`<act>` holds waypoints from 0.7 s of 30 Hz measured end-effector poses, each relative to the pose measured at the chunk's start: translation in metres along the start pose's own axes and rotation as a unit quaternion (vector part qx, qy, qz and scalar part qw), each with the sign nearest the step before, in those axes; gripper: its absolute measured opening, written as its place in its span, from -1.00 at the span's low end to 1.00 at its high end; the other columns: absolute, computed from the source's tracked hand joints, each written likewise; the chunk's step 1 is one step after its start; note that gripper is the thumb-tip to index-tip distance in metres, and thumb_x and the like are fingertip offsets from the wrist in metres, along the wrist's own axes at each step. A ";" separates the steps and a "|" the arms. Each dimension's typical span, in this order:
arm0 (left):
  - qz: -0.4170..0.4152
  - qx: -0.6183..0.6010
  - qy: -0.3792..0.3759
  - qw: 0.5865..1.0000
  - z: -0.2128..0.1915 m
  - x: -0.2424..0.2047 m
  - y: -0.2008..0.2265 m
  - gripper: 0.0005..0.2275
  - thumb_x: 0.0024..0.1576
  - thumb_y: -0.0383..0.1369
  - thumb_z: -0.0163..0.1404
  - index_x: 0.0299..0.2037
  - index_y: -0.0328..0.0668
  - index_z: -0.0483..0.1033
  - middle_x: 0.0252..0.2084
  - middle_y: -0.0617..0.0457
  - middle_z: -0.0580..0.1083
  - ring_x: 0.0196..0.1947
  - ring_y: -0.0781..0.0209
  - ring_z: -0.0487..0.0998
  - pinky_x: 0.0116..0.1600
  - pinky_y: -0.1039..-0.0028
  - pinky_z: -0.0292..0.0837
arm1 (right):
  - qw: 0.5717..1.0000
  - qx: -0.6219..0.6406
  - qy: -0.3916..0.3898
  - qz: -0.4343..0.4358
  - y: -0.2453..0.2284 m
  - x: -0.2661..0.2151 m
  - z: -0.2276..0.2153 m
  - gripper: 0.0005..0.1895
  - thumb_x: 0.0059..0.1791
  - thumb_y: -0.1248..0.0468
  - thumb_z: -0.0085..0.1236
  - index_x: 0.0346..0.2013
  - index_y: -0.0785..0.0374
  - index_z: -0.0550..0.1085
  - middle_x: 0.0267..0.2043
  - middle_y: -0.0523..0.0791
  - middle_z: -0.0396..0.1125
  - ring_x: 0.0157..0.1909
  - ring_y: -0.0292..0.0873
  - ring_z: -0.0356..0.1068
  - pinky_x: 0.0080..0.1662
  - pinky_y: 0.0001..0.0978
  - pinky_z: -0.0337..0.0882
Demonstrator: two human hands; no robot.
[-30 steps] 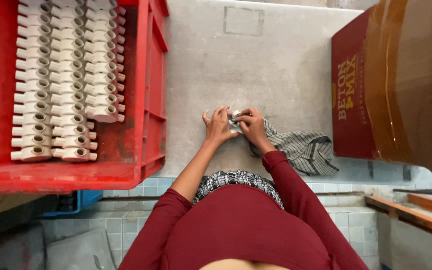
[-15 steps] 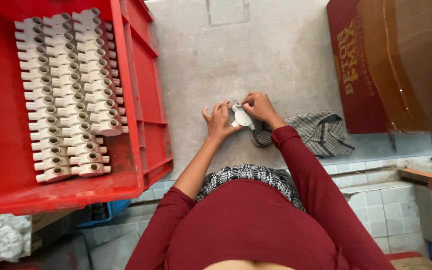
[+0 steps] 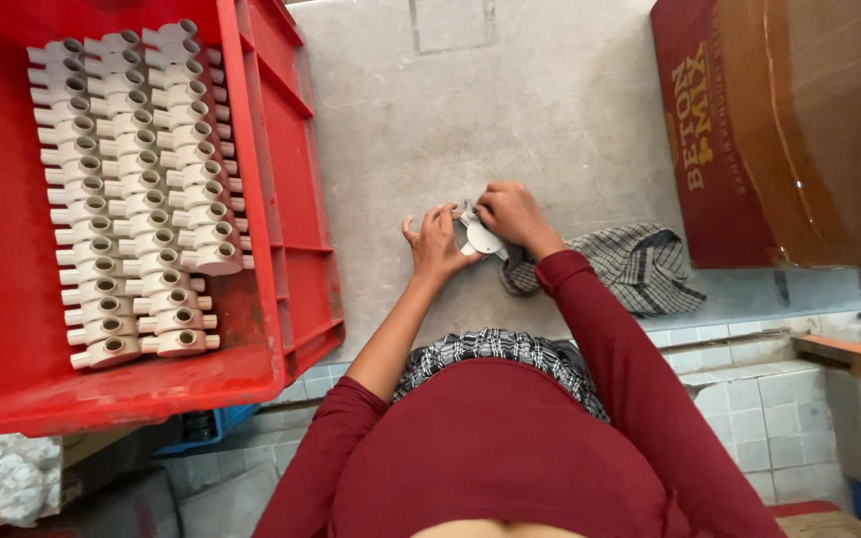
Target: The person wipes white plastic pipe fittings with a cloth on a table, then places them into a red crate. The person repeats this process for several fittings, taking them from a cardboard box and arranging them in the crate.
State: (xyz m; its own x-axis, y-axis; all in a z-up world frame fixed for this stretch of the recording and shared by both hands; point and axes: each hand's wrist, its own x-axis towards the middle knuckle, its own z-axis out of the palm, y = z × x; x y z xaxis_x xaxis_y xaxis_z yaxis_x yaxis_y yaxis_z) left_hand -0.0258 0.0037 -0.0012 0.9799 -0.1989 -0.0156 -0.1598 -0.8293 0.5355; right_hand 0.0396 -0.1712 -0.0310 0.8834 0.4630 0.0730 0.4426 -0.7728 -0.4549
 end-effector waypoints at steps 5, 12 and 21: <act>-0.012 0.010 0.023 1.000 0.008 0.000 -0.004 -0.22 -0.38 -0.02 0.22 0.08 -0.11 0.20 -0.10 0.13 0.47 0.10 0.20 0.33 0.16 -0.16 -0.12 | 0.994 0.037 0.099 0.029 -0.033 -0.028 0.001 -0.89 -0.08 0.26 0.02 -0.30 0.12 0.49 -0.34 -0.14 0.27 -0.18 -0.08 0.30 -0.12 -0.29 0.32; -0.012 0.002 0.052 0.999 0.020 -0.004 -0.014 -0.22 -0.41 0.03 0.21 0.04 -0.12 0.25 -0.10 0.10 0.47 0.10 0.21 0.33 0.18 -0.16 -0.17 | 0.974 -0.001 0.175 -0.144 -0.049 -0.062 -0.016 -0.71 -0.08 0.35 0.10 -0.06 0.18 0.48 0.06 -0.02 0.31 0.07 0.08 0.27 0.05 -0.13 0.30; -0.033 -0.005 0.061 0.998 0.024 -0.006 -0.014 -0.19 -0.46 -0.03 0.23 0.05 -0.14 0.24 -0.12 0.07 0.47 0.11 0.18 0.35 0.20 -0.18 -0.16 | 0.968 -0.160 0.121 -0.149 -0.065 -0.073 -0.012 -0.52 -0.02 0.11 -0.06 0.11 0.32 0.32 0.17 0.04 0.20 0.17 0.15 0.17 0.15 0.01 0.14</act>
